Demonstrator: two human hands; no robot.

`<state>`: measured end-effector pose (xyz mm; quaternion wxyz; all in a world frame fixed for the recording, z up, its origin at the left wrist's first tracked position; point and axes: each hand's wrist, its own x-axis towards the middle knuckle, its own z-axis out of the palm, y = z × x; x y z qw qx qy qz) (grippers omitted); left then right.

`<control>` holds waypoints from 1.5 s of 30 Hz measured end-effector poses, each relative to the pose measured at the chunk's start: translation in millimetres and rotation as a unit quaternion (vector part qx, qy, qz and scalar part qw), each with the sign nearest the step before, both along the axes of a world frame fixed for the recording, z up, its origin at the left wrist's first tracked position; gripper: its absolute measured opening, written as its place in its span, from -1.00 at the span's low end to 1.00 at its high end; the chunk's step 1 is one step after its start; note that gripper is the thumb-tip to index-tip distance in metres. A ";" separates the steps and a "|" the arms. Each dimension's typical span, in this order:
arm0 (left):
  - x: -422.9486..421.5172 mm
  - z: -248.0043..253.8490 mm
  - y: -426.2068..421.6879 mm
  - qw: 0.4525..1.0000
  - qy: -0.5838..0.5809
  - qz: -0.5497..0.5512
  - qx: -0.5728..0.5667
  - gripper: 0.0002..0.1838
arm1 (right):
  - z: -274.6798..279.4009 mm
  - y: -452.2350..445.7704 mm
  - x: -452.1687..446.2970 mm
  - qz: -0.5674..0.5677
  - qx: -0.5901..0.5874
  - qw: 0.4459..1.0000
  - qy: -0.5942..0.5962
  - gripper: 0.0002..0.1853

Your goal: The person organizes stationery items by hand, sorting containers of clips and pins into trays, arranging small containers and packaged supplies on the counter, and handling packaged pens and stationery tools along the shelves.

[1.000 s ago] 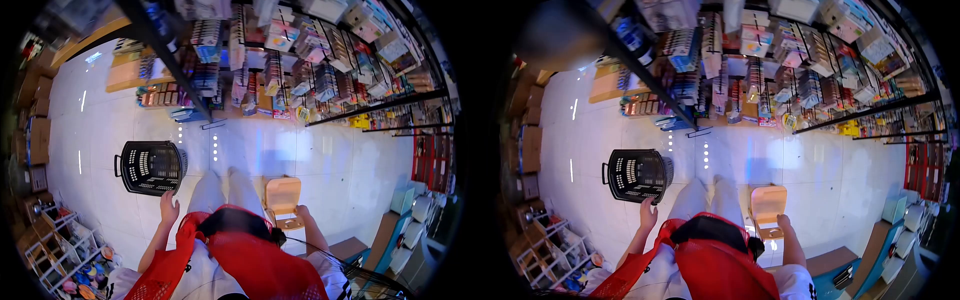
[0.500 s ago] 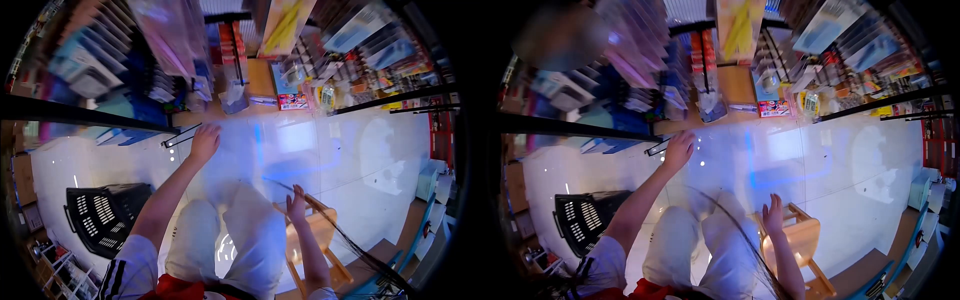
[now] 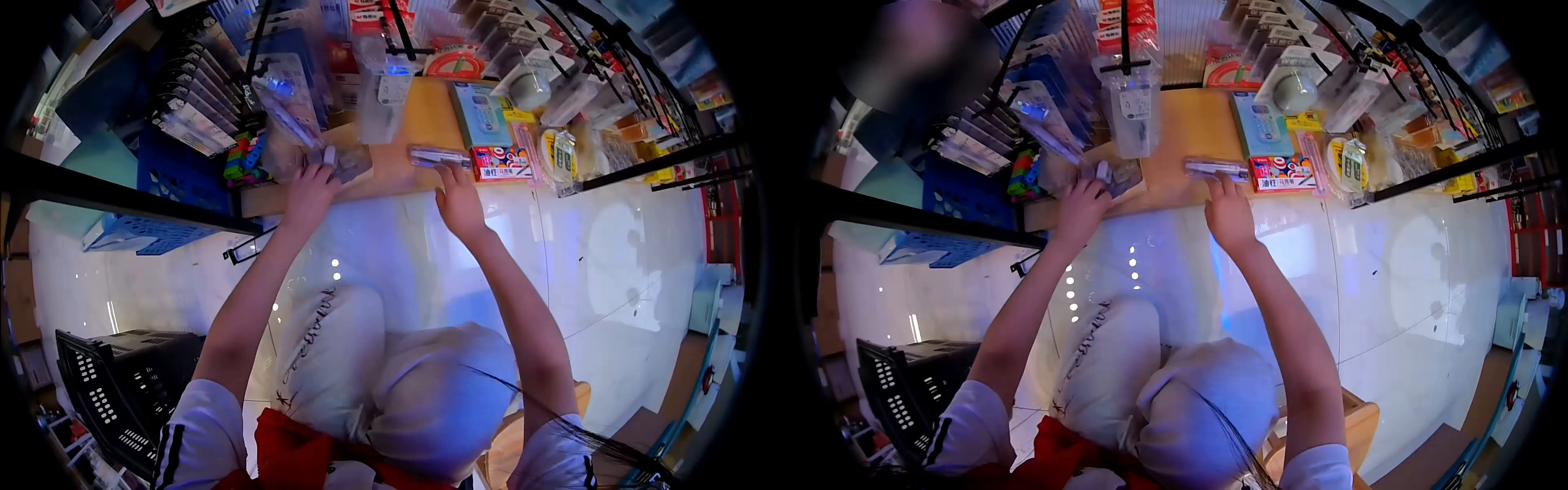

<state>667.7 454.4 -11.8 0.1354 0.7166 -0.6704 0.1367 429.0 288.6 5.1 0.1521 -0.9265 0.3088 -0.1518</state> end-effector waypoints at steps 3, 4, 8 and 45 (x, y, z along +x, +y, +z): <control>3.6 8.2 12.9 0.999 -0.001 -0.009 0.039 -0.89 | -10.2 -30.6 24.2 -0.014 -0.116 0.990 0.076 -0.58; 4.0 7.7 15.1 1.000 0.007 -0.007 0.028 -0.89 | -20.5 -41.5 30.3 -0.015 -0.136 0.986 0.093 -0.60; -6.7 18.6 26.3 0.997 0.065 0.003 -0.035 -0.76 | -50.1 -65.7 33.7 -0.012 -0.148 0.963 0.223 -0.60; -82.1 125.3 12.8 0.985 0.057 -0.164 -0.007 -0.67 | 95.5 42.9 15.6 0.189 0.405 0.887 0.113 -0.50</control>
